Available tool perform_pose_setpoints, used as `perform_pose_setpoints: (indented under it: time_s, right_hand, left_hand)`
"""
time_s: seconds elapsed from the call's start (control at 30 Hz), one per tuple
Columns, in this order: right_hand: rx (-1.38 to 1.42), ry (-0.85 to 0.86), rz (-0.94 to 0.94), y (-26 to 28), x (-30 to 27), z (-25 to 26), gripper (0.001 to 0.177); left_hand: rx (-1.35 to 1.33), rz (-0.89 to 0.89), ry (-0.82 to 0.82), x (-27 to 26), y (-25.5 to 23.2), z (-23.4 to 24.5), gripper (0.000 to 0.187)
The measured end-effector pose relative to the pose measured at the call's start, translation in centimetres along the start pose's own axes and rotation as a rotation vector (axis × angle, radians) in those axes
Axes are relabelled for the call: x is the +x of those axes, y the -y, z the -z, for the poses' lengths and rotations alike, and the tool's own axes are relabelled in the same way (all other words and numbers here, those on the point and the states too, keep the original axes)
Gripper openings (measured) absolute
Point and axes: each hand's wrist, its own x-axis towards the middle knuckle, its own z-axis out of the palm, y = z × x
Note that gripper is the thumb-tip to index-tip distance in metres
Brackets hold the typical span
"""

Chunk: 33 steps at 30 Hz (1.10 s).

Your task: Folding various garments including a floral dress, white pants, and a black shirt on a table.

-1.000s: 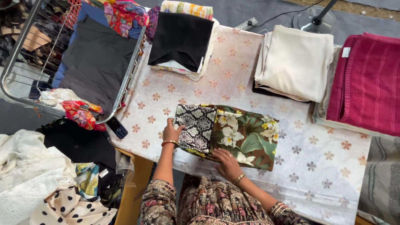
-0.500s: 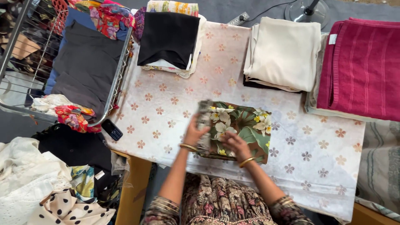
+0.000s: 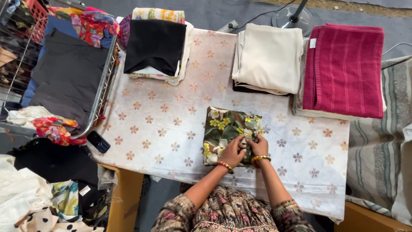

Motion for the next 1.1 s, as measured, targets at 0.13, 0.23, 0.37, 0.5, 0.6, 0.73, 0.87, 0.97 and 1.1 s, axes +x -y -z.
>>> perform_pose_setpoints:
  time_s: [0.13,0.23,0.37,0.5,0.6,0.73,0.87,0.97,1.1]
  right_hand:
    - [-0.32,-0.222,0.121,-1.3,-0.6,2.3,0.044]
    - [-0.689,-0.396,0.231,0.7,-1.7,2.2,0.053]
    - [-0.785,-0.412,0.245,1.1,-2.5,2.5,0.083]
    - [-0.645,-0.253,0.119,1.8,-3.2,3.2,0.089]
    - [-0.646,-0.189,-0.006,1.6,-3.1,3.6,0.088]
    - [-0.646,-0.107,-0.075,1.0,-3.1,3.7,0.055]
    - [-0.489,-0.088,-0.043,1.6,-4.0,3.7,0.047]
    - [-0.456,-0.03,-0.011,2.4,-4.4,3.5,0.052]
    - [-0.119,0.059,-0.049,-1.2,-4.1,2.8,0.046]
  left_hand:
    - [0.235,-0.111,-0.098,-1.9,0.0,2.8,0.054]
    - [0.462,-0.212,-0.219,-2.2,0.6,4.1,0.051]
    - [0.458,-0.098,-0.414,-2.0,3.9,3.9,0.061]
    - [0.304,0.084,-0.519,-1.7,8.3,3.4,0.071]
    - [0.195,0.205,-0.563,-1.6,8.6,4.2,0.077]
    - [-0.025,0.446,-0.347,-1.2,9.9,5.3,0.087]
    - [-0.094,0.451,-0.166,-1.7,11.0,5.7,0.089]
    - [-0.152,0.428,-0.093,-1.9,13.4,5.3,0.093]
    - [-0.266,0.45,-0.03,-1.0,13.2,7.5,0.093]
